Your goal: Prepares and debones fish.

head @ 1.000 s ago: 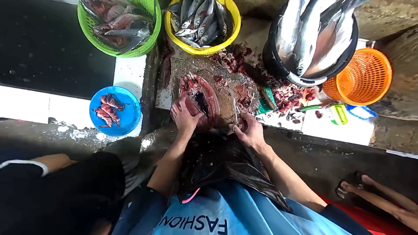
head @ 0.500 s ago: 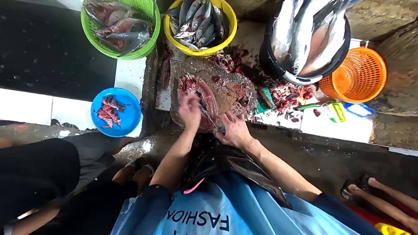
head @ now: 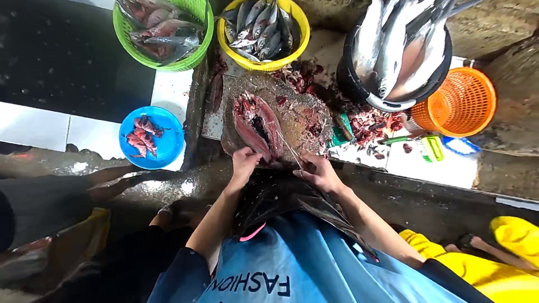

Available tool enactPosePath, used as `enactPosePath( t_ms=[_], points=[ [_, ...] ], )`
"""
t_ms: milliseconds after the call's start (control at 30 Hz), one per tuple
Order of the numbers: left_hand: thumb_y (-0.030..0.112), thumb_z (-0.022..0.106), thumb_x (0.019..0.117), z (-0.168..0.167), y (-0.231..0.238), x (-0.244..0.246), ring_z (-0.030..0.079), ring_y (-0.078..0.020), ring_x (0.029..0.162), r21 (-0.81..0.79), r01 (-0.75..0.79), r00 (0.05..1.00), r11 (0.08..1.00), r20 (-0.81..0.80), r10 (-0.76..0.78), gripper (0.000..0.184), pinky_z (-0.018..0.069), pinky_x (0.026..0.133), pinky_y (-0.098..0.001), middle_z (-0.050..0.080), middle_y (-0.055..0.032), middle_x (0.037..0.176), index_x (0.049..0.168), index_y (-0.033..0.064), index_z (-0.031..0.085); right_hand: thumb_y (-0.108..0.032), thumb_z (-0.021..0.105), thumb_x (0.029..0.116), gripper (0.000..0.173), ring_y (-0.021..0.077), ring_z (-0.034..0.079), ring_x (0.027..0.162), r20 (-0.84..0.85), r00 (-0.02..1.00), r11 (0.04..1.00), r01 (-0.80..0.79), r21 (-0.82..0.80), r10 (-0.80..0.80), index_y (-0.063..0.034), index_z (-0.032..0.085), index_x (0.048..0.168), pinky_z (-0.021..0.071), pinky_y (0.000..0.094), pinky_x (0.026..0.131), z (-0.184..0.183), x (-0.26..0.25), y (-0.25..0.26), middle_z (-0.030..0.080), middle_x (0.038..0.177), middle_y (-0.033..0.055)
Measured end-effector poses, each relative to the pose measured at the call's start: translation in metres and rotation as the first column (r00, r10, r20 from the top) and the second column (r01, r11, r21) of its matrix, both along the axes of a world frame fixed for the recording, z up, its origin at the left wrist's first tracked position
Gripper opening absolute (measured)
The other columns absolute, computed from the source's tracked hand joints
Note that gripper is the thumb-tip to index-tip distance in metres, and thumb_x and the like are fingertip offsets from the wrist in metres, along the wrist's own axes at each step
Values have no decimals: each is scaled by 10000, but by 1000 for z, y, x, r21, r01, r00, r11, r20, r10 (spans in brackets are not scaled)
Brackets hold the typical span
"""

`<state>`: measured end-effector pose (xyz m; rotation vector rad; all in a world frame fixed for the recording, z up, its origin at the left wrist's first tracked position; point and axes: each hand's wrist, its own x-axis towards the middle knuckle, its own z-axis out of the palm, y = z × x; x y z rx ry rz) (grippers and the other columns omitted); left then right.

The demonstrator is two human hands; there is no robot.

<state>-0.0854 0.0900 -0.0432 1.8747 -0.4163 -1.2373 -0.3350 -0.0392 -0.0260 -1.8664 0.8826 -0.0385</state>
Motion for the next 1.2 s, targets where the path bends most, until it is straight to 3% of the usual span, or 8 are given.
enactPosePath(
  t_ms=[133, 333, 633, 900, 1000, 1033, 1100, 1200],
  points=[
    [165, 712, 959, -15, -4, -12, 730, -275, 904, -83, -249, 954, 965, -194, 229, 308, 629, 834, -471, 716, -181, 1074, 1193, -26, 651, -311, 740, 913, 348, 86, 675, 844, 175, 984, 960, -83, 267, 36, -74, 726, 1167, 586, 308, 785, 9, -4, 2, 731, 975, 19],
    [-99, 689, 854, -21, -7, -5, 704, -208, 851, -144, -419, 840, 896, -436, 323, 364, 609, 741, -380, 717, -119, 1021, 1193, 19, 628, -222, 706, 935, 294, 71, 680, 862, 255, 965, 906, -166, 389, 67, -51, 735, 1172, 586, 274, 797, 11, -4, 5, 740, 1000, 27],
    [46, 649, 964, -29, -8, -1, 729, -246, 874, -305, -429, 826, 850, -512, 234, 140, 623, 836, -464, 729, -116, 993, 1100, 17, 664, -267, 721, 908, 222, 33, 638, 724, 163, 983, 956, -128, 263, 87, -96, 764, 1043, 550, 273, 691, 2, -1, 7, 721, 840, -24],
    [64, 646, 974, -33, -11, 4, 724, -224, 826, -319, -473, 787, 821, -573, 231, 91, 622, 807, -433, 730, -104, 946, 1056, 37, 676, -279, 746, 901, 289, 17, 586, 644, 208, 972, 949, -166, 267, 111, -77, 759, 1108, 525, 250, 633, -20, 27, 3, 699, 794, -33],
    [43, 700, 934, -30, -14, 7, 729, -230, 797, -277, -428, 804, 860, -552, 222, 150, 632, 767, -430, 737, -118, 949, 1079, 15, 671, -288, 815, 828, 264, 86, 672, 720, -50, 963, 951, -253, 178, 266, -204, 786, 1076, 566, 409, 741, 4, 37, -9, 746, 826, -42],
    [21, 707, 916, -28, -17, 4, 729, -239, 787, -230, -437, 798, 869, -545, 257, 173, 633, 749, -432, 736, -127, 946, 1083, 2, 664, -221, 834, 813, 379, 119, 707, 799, -34, 968, 949, -238, 208, 250, -212, 762, 1185, 590, 438, 792, 15, 33, -14, 768, 929, -21],
    [28, 656, 929, -25, -23, -6, 708, -240, 814, -112, -500, 739, 859, -571, 356, 175, 619, 765, -433, 710, -126, 954, 1101, 11, 633, -91, 772, 820, 831, 203, 706, 1104, 205, 975, 897, -163, 410, 83, -184, 434, 1574, 600, 428, 953, 33, 10, -22, 674, 1356, 62],
    [90, 598, 983, -24, -38, -24, 681, -224, 855, -23, -590, 616, 807, -659, 431, 136, 592, 813, -409, 687, -116, 971, 1090, 18, 641, -243, 720, 848, 1072, 321, 580, 1294, 481, 726, 718, 25, 695, -491, -340, 20, 1653, 568, 482, 966, 29, -6, -6, 310, 1662, 112]
  ],
)
